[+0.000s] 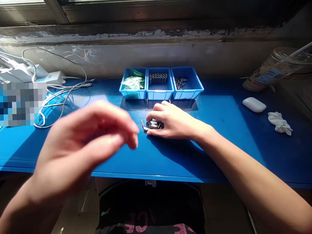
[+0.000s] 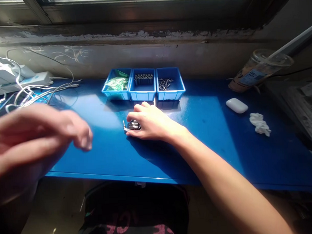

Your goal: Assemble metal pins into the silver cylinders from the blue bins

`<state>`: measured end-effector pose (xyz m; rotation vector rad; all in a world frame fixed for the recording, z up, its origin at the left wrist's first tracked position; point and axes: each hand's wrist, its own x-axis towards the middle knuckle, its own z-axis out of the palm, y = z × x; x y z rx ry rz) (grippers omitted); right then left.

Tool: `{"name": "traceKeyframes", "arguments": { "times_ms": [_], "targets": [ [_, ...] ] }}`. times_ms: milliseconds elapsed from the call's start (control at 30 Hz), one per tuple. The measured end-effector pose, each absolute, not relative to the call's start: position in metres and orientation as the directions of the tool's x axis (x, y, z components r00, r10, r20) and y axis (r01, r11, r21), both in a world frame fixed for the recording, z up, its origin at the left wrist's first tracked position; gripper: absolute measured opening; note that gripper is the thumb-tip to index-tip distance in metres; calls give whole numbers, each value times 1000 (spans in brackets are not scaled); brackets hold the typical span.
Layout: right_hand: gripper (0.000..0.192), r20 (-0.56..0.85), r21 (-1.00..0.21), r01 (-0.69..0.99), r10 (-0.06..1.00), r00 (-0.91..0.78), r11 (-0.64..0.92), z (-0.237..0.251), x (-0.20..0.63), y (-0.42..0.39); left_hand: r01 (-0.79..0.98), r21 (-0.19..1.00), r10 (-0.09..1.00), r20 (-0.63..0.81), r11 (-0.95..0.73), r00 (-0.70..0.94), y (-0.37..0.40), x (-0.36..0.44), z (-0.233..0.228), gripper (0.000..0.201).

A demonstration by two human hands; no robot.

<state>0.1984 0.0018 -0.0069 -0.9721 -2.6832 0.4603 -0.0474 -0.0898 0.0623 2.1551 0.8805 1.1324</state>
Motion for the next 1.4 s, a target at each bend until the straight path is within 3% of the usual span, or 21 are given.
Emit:
{"name": "traceKeyframes", "arguments": {
  "times_ms": [33, 100, 167, 267, 367, 467, 533, 600, 900, 1233, 1400],
  "targets": [
    [37, 115, -376, 580, 657, -745, 723, -7, 199, 2, 156, 750, 748, 570, -643, 339, -67, -35, 65, 35],
    [40, 97, -392, 587, 667, -739, 708, -7, 200, 3, 67, 606, 605, 768, -793, 209, -23, -14, 59, 27],
    [47, 101, -435, 579, 676, -730, 689, -6, 203, 5, 257, 365, 413, 895, -895, 170, 12, -2, 40, 17],
    [40, 130, -514, 579, 724, -677, 633, -3, 214, 10, 446, 152, 307, 903, -882, 300, 40, -6, 9, 12],
    [30, 91, -520, 664, 807, -583, 538, 3, 229, 17, 522, 235, 490, 759, -820, 429, 43, -20, -7, 16],
    [23, 7, -475, 737, 840, -543, 481, 8, 243, 23, 581, 381, 693, 447, -719, 565, 37, -29, -5, 23],
    [21, -61, -479, 747, 831, -552, 461, 9, 248, 24, 621, 406, 734, 240, -670, 635, 33, -30, 0, 22],
    [22, -133, -506, 746, 816, -563, 432, 10, 248, 23, 635, 386, 727, 167, -669, 666, 30, -28, 2, 18],
    [11, -121, -506, 720, 788, -604, 475, 7, 220, 14, 437, 305, 533, 484, -846, 694, 14, -4, -13, 18],
    [14, -1, -410, 726, 796, -606, 552, -7, 221, 20, 363, 312, 479, 565, -878, 672, 8, -1, -12, 18],
    [15, -26, -393, 738, 796, -604, 548, -9, 218, 21, 364, 297, 470, 569, -883, 675, 7, 0, -10, 18]
  ]
}}
